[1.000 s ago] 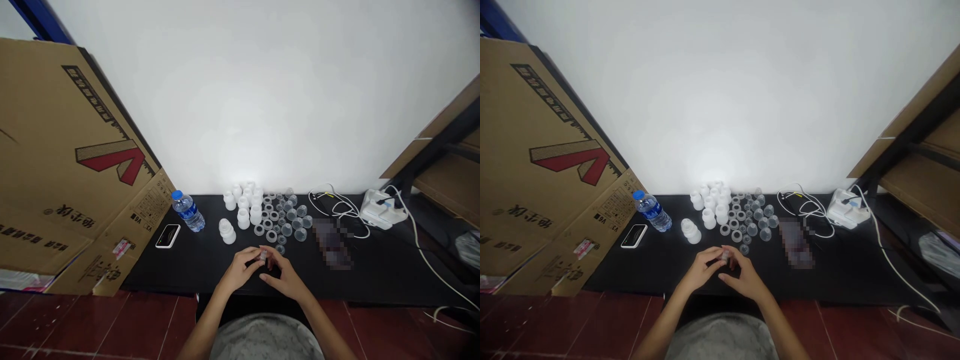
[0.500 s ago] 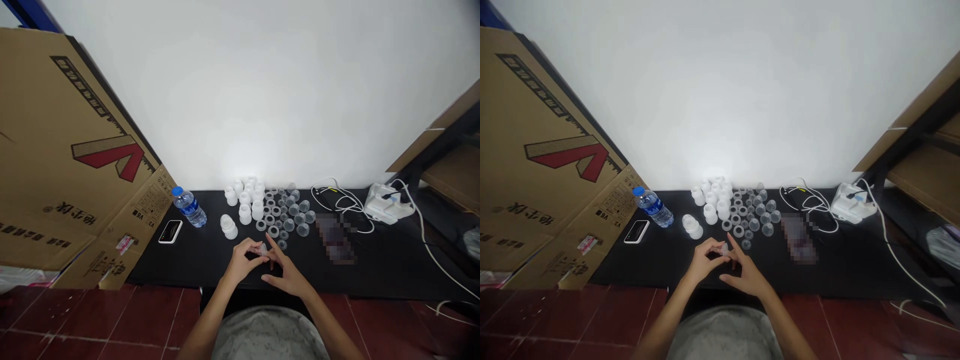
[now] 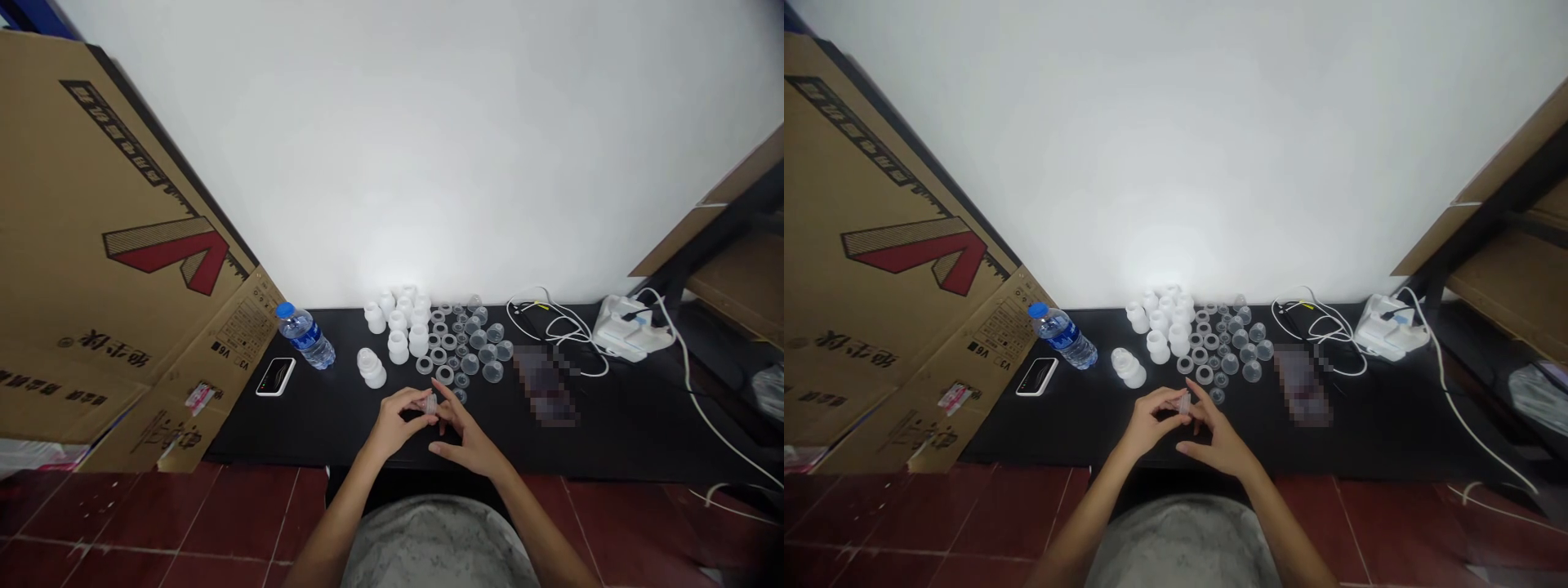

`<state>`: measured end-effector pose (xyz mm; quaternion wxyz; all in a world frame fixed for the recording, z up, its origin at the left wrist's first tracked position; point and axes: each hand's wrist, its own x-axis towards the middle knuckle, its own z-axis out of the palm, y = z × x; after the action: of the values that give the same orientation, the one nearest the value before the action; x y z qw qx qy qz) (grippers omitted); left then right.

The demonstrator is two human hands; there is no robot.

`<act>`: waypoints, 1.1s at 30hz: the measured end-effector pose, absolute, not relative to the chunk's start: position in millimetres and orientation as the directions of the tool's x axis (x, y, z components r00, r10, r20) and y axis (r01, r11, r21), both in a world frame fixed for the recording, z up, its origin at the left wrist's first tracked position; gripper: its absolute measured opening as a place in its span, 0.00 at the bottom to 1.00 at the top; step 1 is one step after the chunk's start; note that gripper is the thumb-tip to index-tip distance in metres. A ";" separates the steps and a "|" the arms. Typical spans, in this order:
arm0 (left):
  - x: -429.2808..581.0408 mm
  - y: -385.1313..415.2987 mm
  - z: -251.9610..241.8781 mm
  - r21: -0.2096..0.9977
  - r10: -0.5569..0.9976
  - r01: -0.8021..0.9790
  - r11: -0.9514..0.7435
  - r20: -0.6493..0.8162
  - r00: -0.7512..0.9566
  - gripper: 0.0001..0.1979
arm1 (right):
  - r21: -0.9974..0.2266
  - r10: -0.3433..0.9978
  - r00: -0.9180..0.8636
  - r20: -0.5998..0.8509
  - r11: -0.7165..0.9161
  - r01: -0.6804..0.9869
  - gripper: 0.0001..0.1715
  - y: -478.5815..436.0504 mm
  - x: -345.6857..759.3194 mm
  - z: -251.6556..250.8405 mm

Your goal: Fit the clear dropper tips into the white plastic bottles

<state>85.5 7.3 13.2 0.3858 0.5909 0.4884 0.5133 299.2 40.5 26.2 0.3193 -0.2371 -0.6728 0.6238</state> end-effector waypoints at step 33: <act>83.8 33.4 9.9 0.843 0.883 0.536 -0.055 0.291 -0.369 0.18 | -0.974 0.867 -0.464 0.181 0.222 0.035 0.18 46.1 294.6 11.0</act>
<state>83.8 33.4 9.9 0.1762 0.5336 0.6646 0.4925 294.6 46.1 11.0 0.3952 -0.3343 -0.6745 0.5264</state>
